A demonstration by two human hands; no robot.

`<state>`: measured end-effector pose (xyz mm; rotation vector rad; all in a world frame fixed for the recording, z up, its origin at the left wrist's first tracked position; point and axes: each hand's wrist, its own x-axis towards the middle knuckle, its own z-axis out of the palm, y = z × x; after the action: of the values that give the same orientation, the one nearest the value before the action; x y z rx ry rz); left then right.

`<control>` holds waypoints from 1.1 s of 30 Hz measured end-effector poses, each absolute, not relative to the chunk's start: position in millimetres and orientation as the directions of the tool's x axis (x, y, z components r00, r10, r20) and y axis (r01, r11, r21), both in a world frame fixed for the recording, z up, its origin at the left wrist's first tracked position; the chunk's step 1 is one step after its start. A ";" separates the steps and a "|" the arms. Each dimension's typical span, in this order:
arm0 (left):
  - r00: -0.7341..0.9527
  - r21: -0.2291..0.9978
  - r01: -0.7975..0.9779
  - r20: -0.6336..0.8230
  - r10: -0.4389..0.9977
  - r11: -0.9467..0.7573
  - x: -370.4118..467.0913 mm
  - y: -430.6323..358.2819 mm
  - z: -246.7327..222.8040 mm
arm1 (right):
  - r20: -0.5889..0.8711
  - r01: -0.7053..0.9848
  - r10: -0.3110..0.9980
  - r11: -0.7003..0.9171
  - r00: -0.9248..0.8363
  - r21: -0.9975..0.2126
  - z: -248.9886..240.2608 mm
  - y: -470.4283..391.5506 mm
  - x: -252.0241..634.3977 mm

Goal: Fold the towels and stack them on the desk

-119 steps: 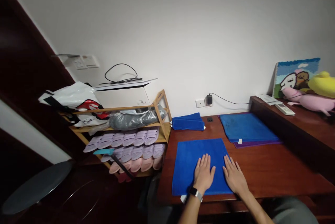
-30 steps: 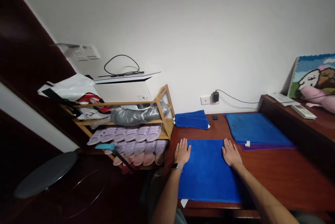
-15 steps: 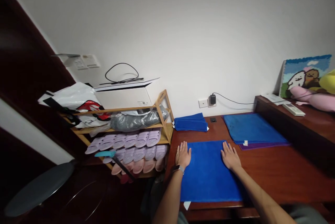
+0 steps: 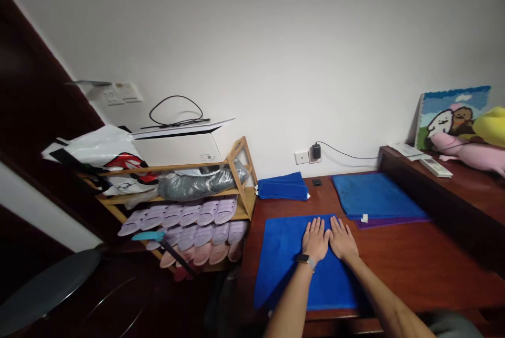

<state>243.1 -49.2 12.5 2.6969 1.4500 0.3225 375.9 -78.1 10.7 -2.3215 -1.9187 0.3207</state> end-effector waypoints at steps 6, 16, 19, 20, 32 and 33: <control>0.391 0.137 0.904 0.117 0.913 -0.405 155.9 -26.8 15.7 | -0.075 0.954 0.977 -0.210 0.198 -0.214 7.8 -75.7 375.4; 0.221 0.089 0.968 0.137 0.966 -0.234 68.8 -12.0 12.8 | -0.139 0.956 0.970 -0.223 0.198 -0.193 12.7 -73.6 377.8; 0.215 0.092 0.969 0.155 0.964 -0.231 73.1 -13.1 11.7 | -0.140 0.959 0.972 -0.214 0.189 -0.188 15.6 -69.1 381.9; 0.213 0.092 0.969 0.158 0.964 -0.229 73.9 -13.4 11.6 | -0.133 0.959 0.973 -0.211 0.188 -0.186 15.9 -68.0 383.1; 0.255 0.068 0.959 0.218 0.942 -0.276 91.7 -25.3 29.3 | -0.074 0.952 0.978 -0.209 0.197 -0.222 12.6 -69.6 383.6; 0.283 0.076 0.948 0.239 0.929 -0.309 106.6 -31.3 31.1 | -0.073 0.954 0.977 -0.210 0.199 -0.215 12.7 -69.4 383.7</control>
<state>106.6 -31.3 31.1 2.5800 1.8918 0.3865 383.7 -69.4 12.7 -2.3352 -1.8920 0.2916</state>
